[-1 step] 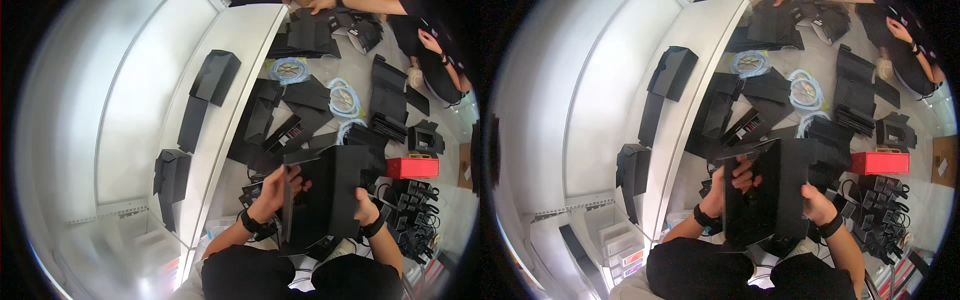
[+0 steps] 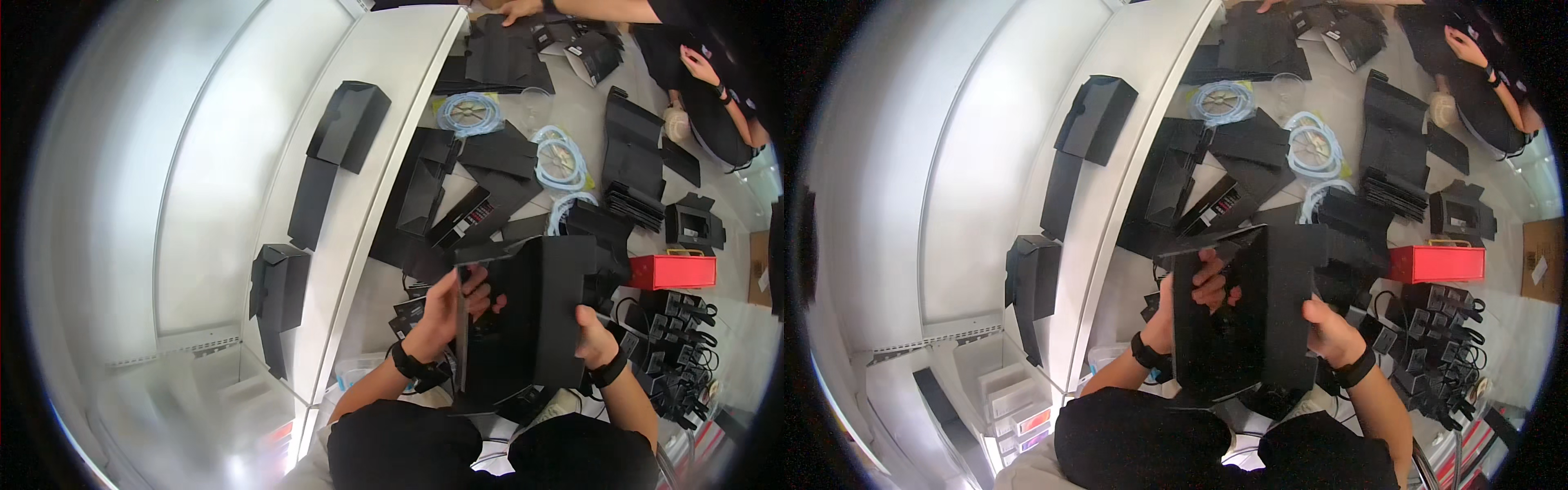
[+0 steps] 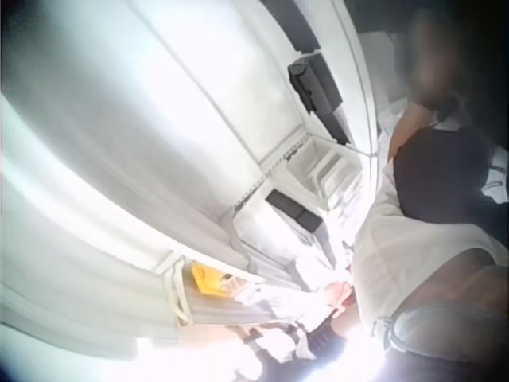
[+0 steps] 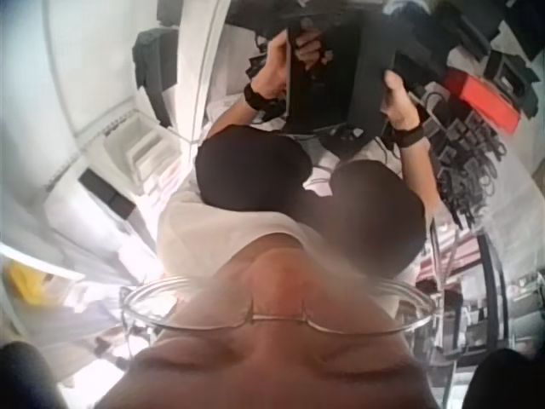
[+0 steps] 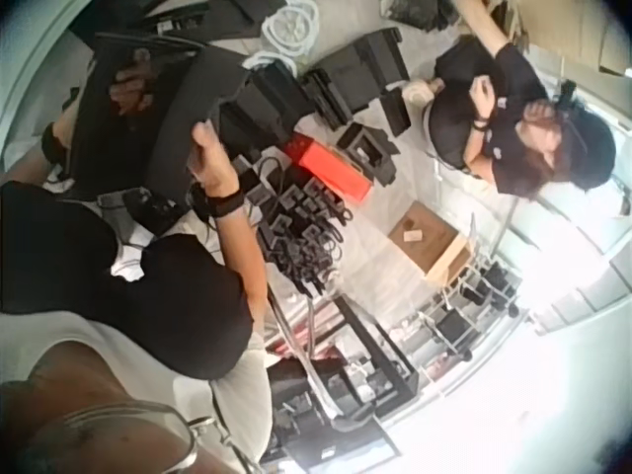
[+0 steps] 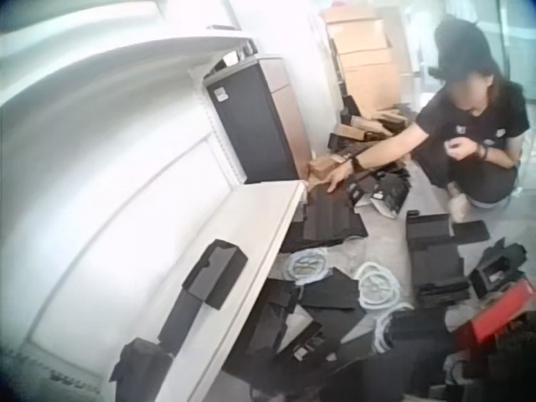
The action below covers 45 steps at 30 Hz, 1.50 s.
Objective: The person assembles flat-packed black cardboard boxes by hand. They fold the flaps, tuck in the tabs, and form the box structure. The person then places the assembled boxes onto a nearby white shelf.
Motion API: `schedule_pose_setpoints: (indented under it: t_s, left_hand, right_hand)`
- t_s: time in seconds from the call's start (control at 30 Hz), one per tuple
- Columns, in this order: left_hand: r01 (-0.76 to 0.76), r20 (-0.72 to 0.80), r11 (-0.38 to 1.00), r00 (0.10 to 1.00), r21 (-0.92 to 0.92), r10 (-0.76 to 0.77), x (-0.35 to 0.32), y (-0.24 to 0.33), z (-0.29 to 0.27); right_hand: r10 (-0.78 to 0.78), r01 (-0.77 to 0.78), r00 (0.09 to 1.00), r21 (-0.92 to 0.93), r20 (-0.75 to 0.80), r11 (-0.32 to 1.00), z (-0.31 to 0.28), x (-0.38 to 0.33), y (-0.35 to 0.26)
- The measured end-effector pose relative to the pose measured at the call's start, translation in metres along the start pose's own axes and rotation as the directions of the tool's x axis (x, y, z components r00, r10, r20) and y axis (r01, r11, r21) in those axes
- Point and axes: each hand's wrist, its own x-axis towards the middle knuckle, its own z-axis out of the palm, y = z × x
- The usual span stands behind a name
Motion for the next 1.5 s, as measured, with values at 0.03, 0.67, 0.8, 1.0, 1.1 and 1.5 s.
schedule_pose_setpoints:
  t_s: [0.03, 0.67, 0.8, 1.0, 1.1, 1.5]
  left_hand:
    - [-0.038, -0.049, 0.998, 0.998, 0.044, 0.04, 0.003, -0.001, 0.004]
    - [-0.078, -0.088, 0.994, 0.992, 0.081, 0.085, 0.006, -0.004, -0.008]
    - [0.008, -0.05, 1.0, 0.999, 0.024, -0.007, 0.011, -0.004, -0.011]
    - [0.041, -0.252, 0.99, 0.968, 0.135, -0.006, 0.009, -0.014, -0.004]
    - [0.101, -0.541, 0.948, 0.837, 0.303, 0.084, 0.011, -0.023, 0.018]
    - [-0.058, -0.466, 0.777, 0.771, 0.627, 0.434, 0.019, -0.003, 0.01]
  right_hand:
    - [0.024, -0.023, 1.0, -0.035, 0.009, 0.999, 0.011, 0.001, -0.006]
    - [-0.152, 0.112, 0.984, -0.348, -0.089, 0.931, 0.046, 0.015, -0.018]
    - [-0.177, 0.163, 0.984, -0.379, -0.003, 0.911, 0.04, 0.024, -0.008]
    - [-0.223, 0.211, 0.975, -0.351, 0.005, 0.912, 0.05, 0.029, -0.013]
    - [-0.163, 0.142, 0.982, -0.2, -0.094, 0.969, 0.05, 0.032, -0.026]
    - [-0.477, 0.157, 0.87, -0.85, -0.121, 0.503, 0.026, 0.052, -0.019]
